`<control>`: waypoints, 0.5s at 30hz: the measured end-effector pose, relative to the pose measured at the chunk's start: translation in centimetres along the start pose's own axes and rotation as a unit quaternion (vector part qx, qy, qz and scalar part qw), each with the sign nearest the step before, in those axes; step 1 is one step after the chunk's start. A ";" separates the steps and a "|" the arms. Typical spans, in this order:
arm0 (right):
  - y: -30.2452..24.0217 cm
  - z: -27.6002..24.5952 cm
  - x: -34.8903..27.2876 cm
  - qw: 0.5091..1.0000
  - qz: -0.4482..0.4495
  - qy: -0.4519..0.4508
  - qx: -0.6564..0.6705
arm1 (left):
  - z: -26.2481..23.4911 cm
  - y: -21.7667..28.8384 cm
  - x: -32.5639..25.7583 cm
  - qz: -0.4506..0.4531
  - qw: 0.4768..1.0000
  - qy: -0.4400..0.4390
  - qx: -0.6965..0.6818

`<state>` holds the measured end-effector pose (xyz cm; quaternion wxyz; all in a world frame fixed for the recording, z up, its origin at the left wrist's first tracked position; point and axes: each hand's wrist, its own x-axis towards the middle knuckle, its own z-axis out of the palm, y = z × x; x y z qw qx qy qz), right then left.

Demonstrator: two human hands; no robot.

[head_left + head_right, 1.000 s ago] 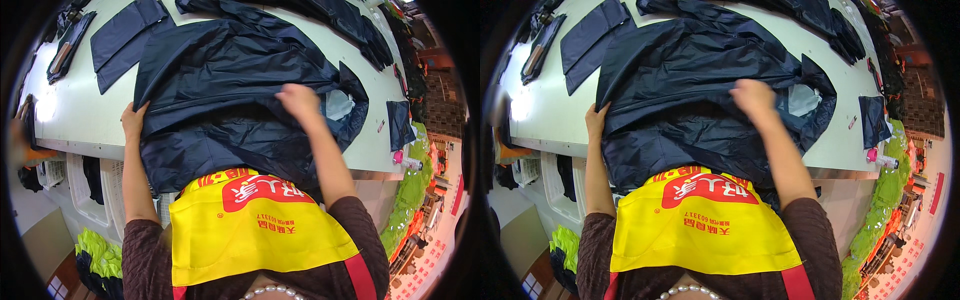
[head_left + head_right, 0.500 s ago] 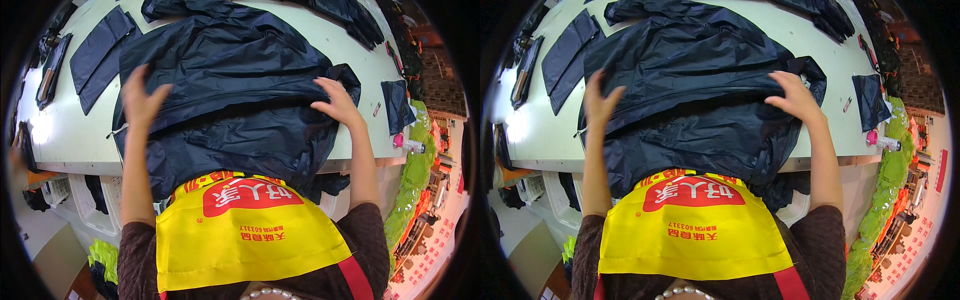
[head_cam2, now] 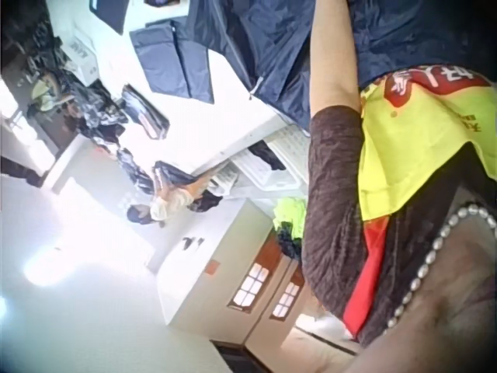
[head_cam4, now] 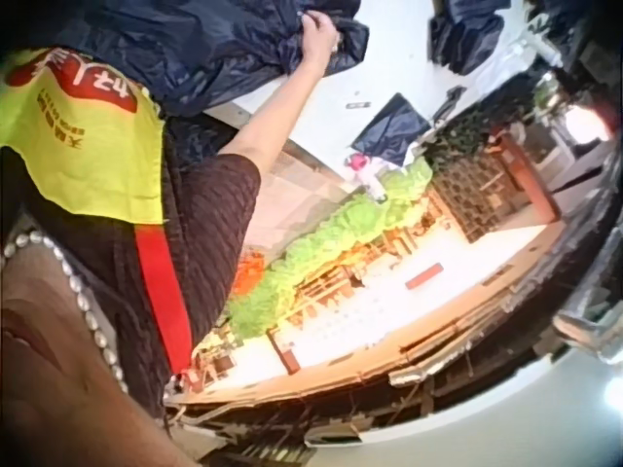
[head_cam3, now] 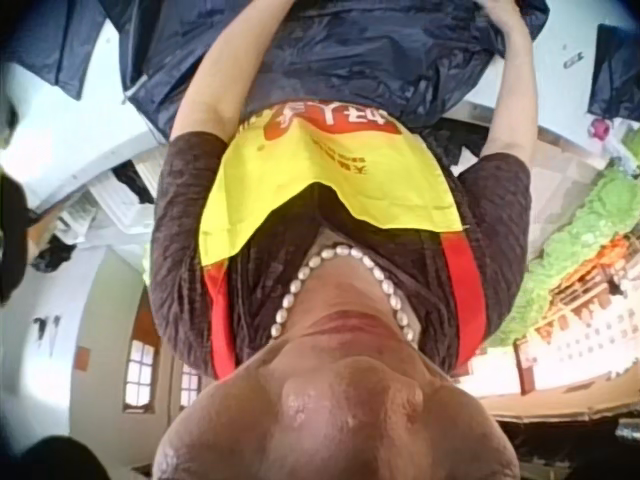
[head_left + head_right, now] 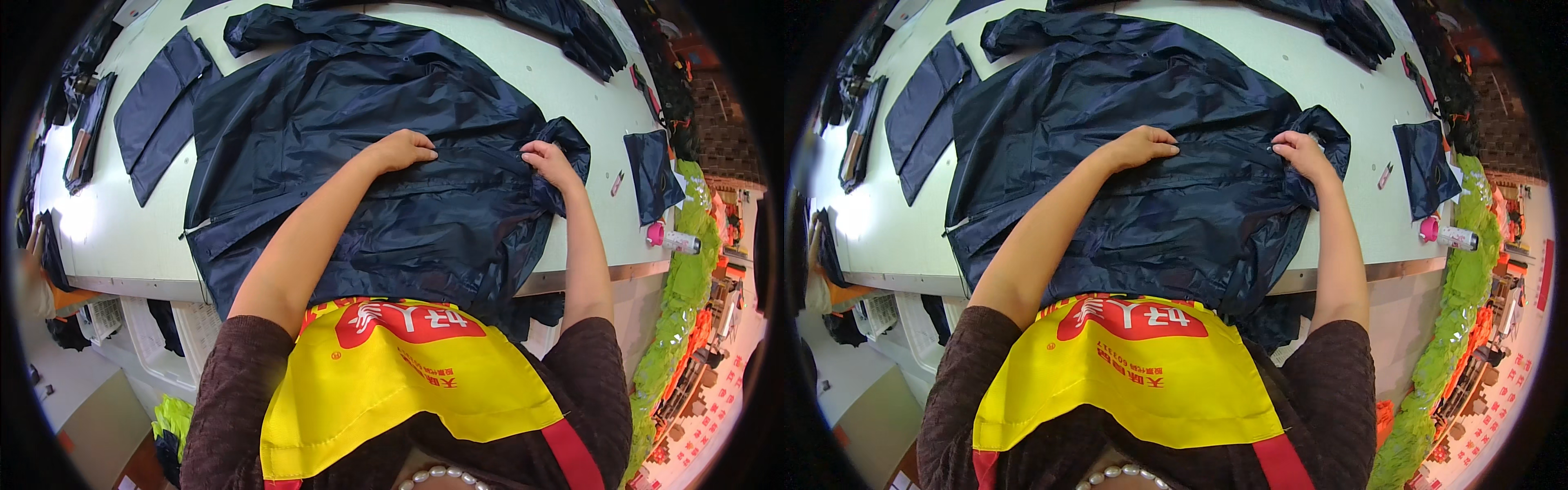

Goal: The person folds a dark blue jacket on a white table. They smooth the fabric, fold the sleeves inward, fold the body in half, then fold it again into a compact rectangle. The folded jacket is placed into a white plastic basket.

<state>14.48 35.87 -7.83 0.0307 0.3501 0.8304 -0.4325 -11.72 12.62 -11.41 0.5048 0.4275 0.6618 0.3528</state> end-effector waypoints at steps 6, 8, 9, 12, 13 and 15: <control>1.6 1.7 -0.1 0.997 -0.030 0.065 -0.007 | 2.0 4.2 -1.4 -0.015 0.943 0.148 0.297; 1.2 1.7 0.0 0.999 -0.025 0.045 0.009 | 1.8 3.7 -1.3 -0.018 0.947 0.153 0.280; 0.9 1.7 0.1 0.999 -0.023 0.036 0.018 | 1.9 3.7 -1.2 -0.012 0.939 0.149 0.309; 1.2 1.6 0.0 0.999 0.008 0.040 -0.010 | 2.8 3.8 -1.9 0.018 0.912 0.149 0.382; 1.3 1.7 0.0 0.999 0.016 0.044 -0.022 | 3.2 3.4 -2.1 0.036 0.902 0.161 0.399; 1.1 1.9 0.0 0.997 0.005 0.070 -0.019 | 3.4 2.8 -2.2 0.065 0.897 0.175 0.400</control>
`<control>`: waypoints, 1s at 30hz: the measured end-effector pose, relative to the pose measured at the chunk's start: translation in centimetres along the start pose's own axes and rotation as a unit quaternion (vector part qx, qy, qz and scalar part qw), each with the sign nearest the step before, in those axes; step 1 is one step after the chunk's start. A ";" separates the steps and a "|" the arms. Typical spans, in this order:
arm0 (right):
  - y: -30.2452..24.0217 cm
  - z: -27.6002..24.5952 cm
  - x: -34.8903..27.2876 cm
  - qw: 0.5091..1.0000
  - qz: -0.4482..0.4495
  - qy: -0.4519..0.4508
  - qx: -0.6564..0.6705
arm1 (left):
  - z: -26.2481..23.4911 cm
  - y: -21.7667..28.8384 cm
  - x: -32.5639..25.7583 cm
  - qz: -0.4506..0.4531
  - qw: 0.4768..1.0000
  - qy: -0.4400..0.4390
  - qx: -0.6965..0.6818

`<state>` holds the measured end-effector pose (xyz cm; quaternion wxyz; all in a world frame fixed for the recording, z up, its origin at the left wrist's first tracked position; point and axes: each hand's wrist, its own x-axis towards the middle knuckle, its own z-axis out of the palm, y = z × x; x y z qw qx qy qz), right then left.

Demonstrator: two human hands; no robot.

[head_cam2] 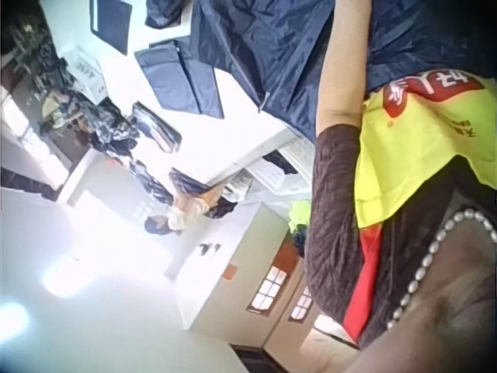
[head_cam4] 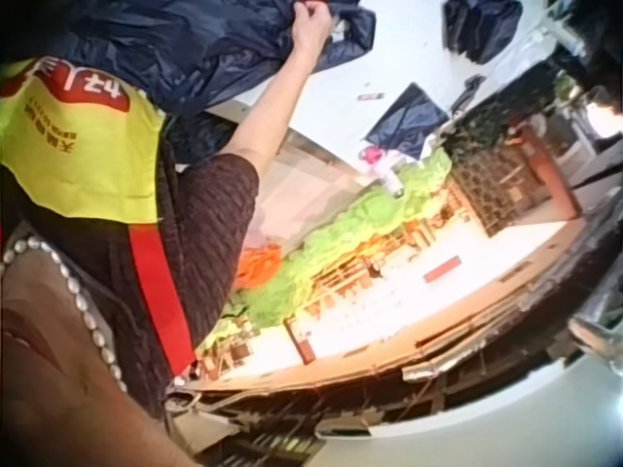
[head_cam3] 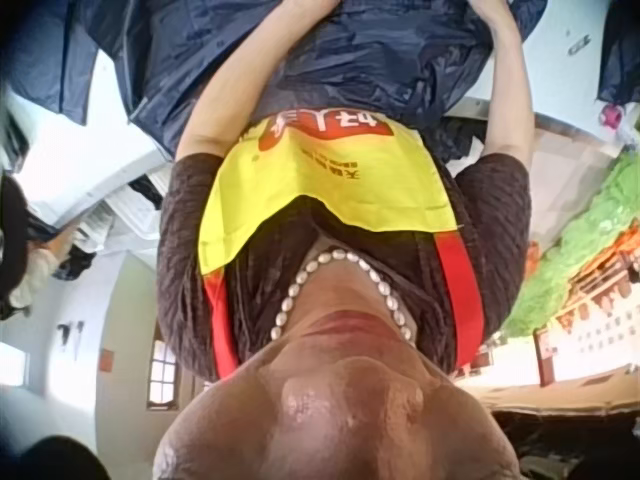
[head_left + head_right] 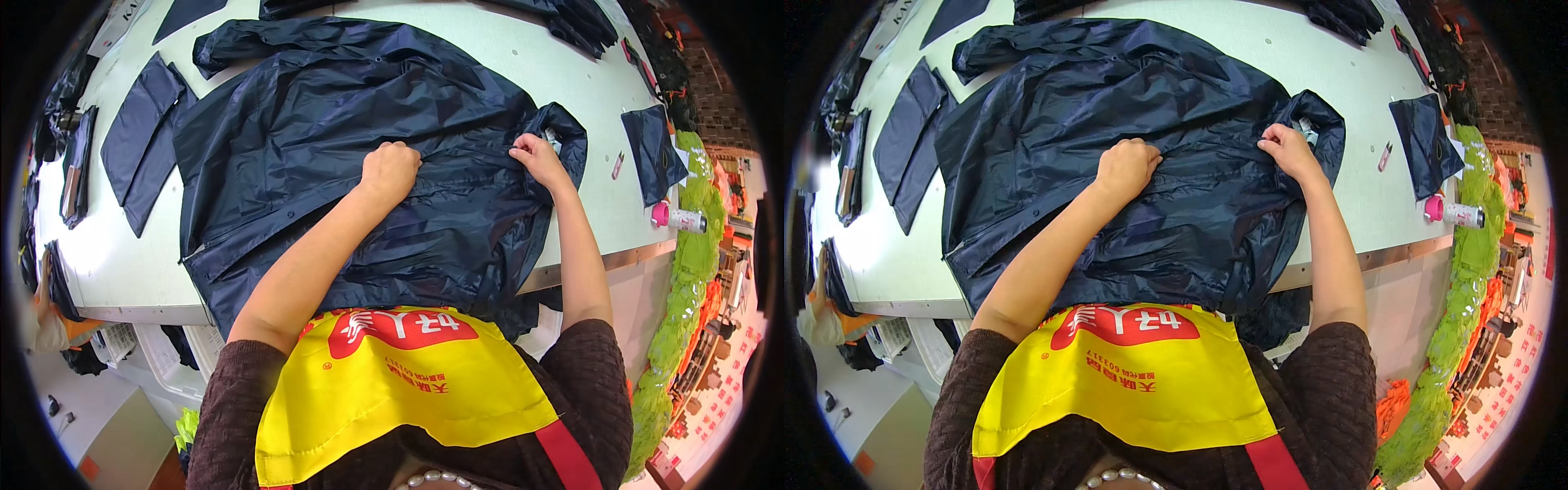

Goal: The person folds a dark blue jacket on a white table. They smooth the fabric, fold the sleeves inward, fold the body in half, then fold it again into a compact rectangle. The folded jacket is placed into a white plastic basket.

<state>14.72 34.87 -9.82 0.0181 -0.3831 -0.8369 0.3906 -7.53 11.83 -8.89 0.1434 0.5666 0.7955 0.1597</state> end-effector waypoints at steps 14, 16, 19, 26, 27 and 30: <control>-1.3 0.6 -1.9 0.998 -0.035 0.045 -0.016 | 1.5 -1.0 -2.4 0.101 0.989 0.097 -0.043; -1.8 0.8 -2.0 0.998 -0.024 0.055 -0.025 | 1.1 -0.7 -2.2 0.054 0.992 0.088 -0.073; -2.3 1.2 -2.0 0.995 0.014 0.091 -0.047 | 0.0 -0.2 -1.4 -0.049 0.988 0.036 -0.141; -1.2 -0.5 1.0 0.988 0.145 -0.034 0.030 | -1.3 -1.2 1.4 -0.186 0.947 -0.153 -0.215; -1.5 -0.6 1.2 0.987 0.151 -0.043 0.025 | -1.3 -1.3 1.6 -0.182 0.947 -0.163 -0.211; -2.1 -0.9 1.5 0.980 0.183 -0.068 0.023 | -1.8 -1.0 2.2 -0.190 0.945 -0.198 -0.177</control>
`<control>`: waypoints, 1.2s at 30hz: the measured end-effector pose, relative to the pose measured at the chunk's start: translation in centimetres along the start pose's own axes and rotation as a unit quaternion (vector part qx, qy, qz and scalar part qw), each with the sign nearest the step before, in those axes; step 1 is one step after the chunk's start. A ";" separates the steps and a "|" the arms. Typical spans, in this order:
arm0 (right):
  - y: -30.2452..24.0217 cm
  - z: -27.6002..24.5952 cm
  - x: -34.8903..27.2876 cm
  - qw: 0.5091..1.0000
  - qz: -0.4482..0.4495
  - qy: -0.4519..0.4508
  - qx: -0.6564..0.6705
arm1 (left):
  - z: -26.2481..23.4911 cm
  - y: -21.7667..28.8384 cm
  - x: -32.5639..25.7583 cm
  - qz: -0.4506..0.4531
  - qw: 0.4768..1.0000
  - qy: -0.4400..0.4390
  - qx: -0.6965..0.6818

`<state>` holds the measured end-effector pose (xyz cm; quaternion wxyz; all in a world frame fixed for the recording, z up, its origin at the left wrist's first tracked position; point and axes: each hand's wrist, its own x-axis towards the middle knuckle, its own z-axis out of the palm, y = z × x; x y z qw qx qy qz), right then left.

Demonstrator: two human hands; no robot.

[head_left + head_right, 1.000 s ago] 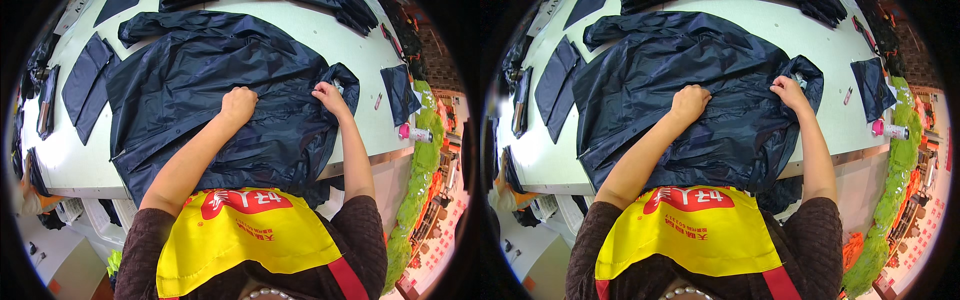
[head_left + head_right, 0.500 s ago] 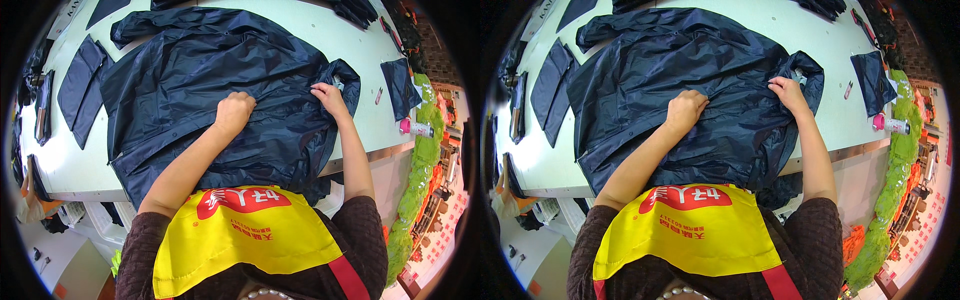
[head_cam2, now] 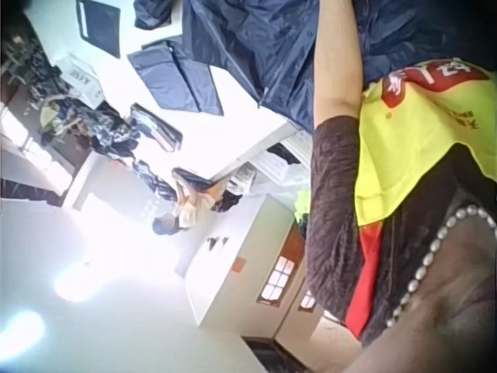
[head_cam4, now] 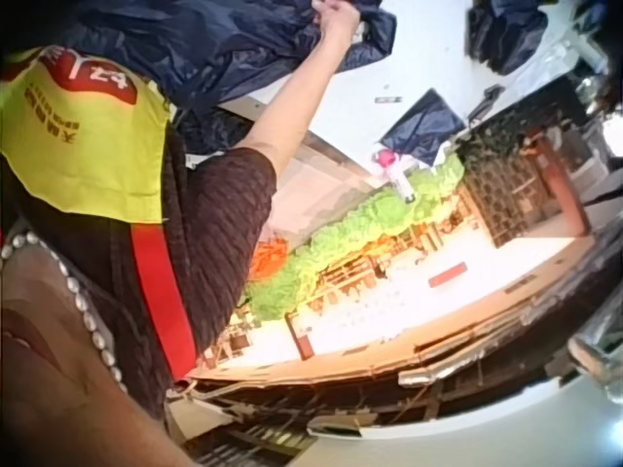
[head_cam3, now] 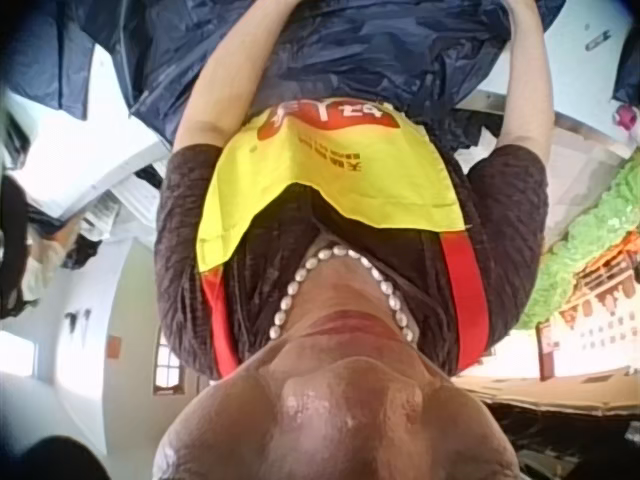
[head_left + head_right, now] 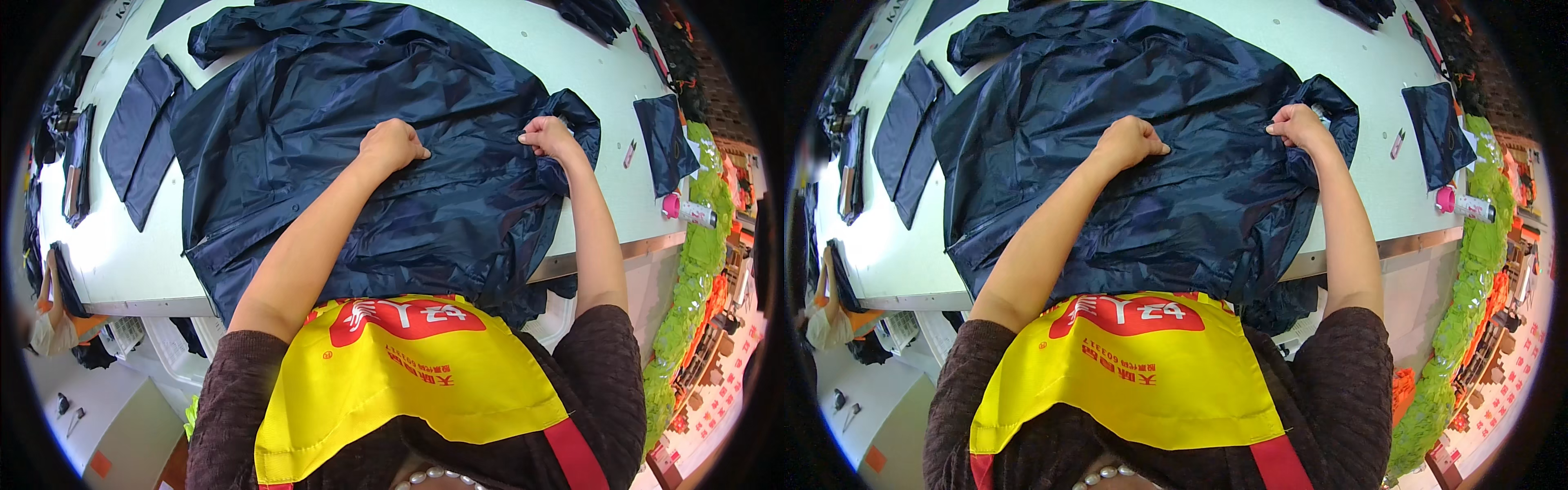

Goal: The person folds a dark blue jacket on a white table. They smooth the fabric, fold the sleeves inward, fold the body in half, then fold it again into a compact rectangle. The folded jacket is placed into a white plastic basket.

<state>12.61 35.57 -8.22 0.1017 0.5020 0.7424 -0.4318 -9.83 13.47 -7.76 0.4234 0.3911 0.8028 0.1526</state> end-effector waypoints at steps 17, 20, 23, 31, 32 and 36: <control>-14.3 11.9 -6.7 0.920 -0.375 0.022 -0.115 | -0.8 -8.3 -8.0 0.138 0.970 0.138 0.148; -17.2 19.1 -8.3 0.827 -0.549 -0.011 -0.119 | -4.7 -16.9 -13.4 0.079 0.974 0.162 0.135; -19.7 24.8 -9.7 0.783 -0.607 -0.015 -0.135 | -8.2 -25.7 -19.6 0.060 0.959 0.264 0.084; -21.4 28.4 -7.5 0.853 -0.490 -0.039 -0.174 | -12.3 -33.2 -23.6 -0.077 0.933 0.303 -0.180; -21.5 28.4 -7.2 0.856 -0.488 -0.042 -0.168 | -12.2 -32.9 -22.9 -0.077 0.933 0.315 -0.155; -22.4 28.2 -7.3 0.874 -0.450 -0.069 -0.170 | -11.6 -33.6 -21.4 -0.078 0.929 0.354 -0.070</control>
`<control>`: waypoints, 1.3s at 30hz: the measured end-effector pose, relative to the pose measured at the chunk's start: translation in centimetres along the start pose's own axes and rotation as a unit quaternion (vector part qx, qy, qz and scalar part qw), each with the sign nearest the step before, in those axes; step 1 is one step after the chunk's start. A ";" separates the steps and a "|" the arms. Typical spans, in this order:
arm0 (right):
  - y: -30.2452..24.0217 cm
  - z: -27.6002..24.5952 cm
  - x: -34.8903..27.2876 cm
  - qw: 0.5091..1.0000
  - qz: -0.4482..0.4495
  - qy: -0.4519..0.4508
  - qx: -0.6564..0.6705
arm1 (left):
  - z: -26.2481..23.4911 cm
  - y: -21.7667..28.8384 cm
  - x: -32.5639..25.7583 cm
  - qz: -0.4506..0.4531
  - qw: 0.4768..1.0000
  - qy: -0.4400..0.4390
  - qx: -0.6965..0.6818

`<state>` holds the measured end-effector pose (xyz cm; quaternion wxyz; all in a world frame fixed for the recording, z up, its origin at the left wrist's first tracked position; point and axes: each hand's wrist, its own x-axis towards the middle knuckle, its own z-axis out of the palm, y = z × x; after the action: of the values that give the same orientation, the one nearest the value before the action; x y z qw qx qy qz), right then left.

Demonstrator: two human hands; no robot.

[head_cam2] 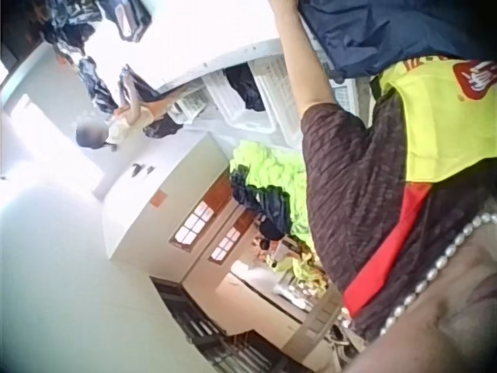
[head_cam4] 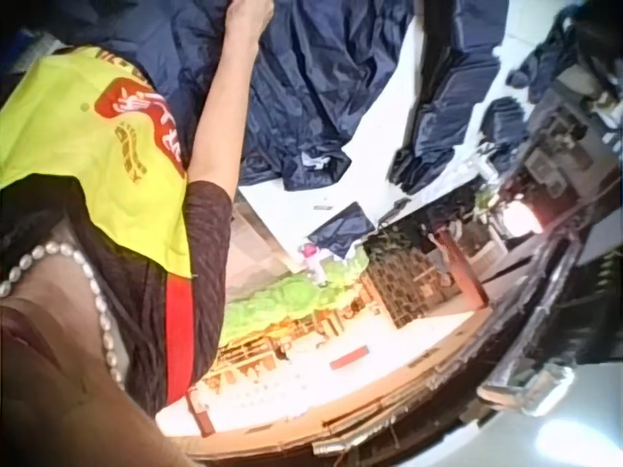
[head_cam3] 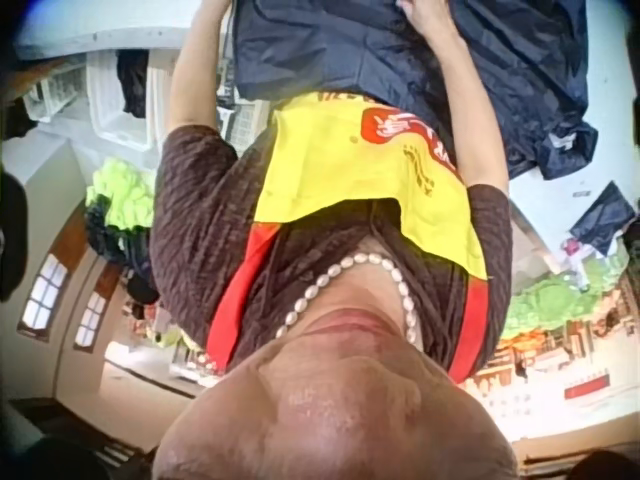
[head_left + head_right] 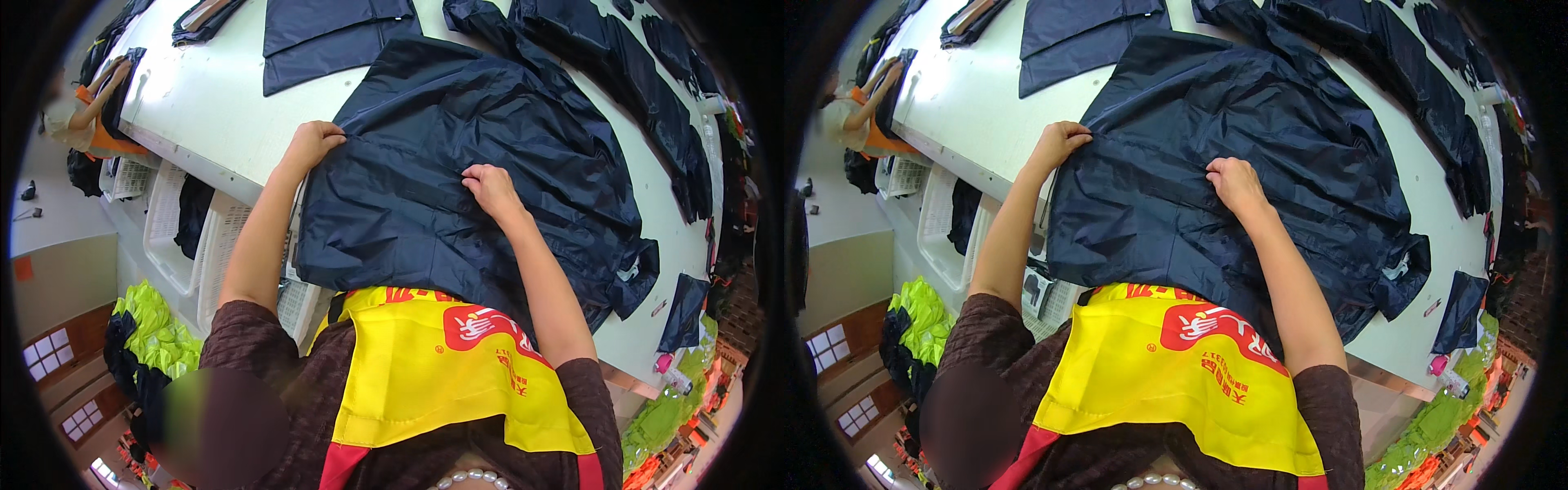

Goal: The person folds a dark blue jacket on a white table. They smooth the fabric, fold the sleeves inward, fold the body in half, then fold it again into a compact rectangle. The folded jacket is placed into a white plastic basket.

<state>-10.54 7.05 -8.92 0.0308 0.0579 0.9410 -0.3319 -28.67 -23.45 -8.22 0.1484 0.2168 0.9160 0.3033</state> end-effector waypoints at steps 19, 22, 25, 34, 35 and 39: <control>0.2 0.3 -0.3 0.994 0.086 -0.013 0.067 | -1.0 0.2 0.5 -0.031 0.998 -0.051 0.018; 0.1 -0.2 0.2 0.989 0.114 -0.039 0.081 | -1.0 0.1 1.2 -0.060 0.995 -0.071 -0.030; 0.5 -0.7 1.2 0.986 0.118 -0.078 0.084 | -1.4 -0.9 2.3 -0.146 0.978 -0.110 -0.103; 0.8 -0.8 2.6 0.977 0.159 -0.129 0.054 | -2.1 0.4 5.1 -0.238 0.951 -0.184 -0.069; 0.9 -0.9 2.0 0.982 0.139 -0.102 0.080 | -2.1 0.4 5.1 -0.237 0.953 -0.177 -0.070; 2.1 0.0 -3.8 0.970 -0.048 0.200 0.127 | -1.1 -0.4 4.0 -0.200 0.968 -0.117 -0.096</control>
<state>-6.47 8.37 -9.83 -0.1813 0.0816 0.8798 -0.4317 -32.66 -22.33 -8.14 0.3323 0.0479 0.8835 0.3266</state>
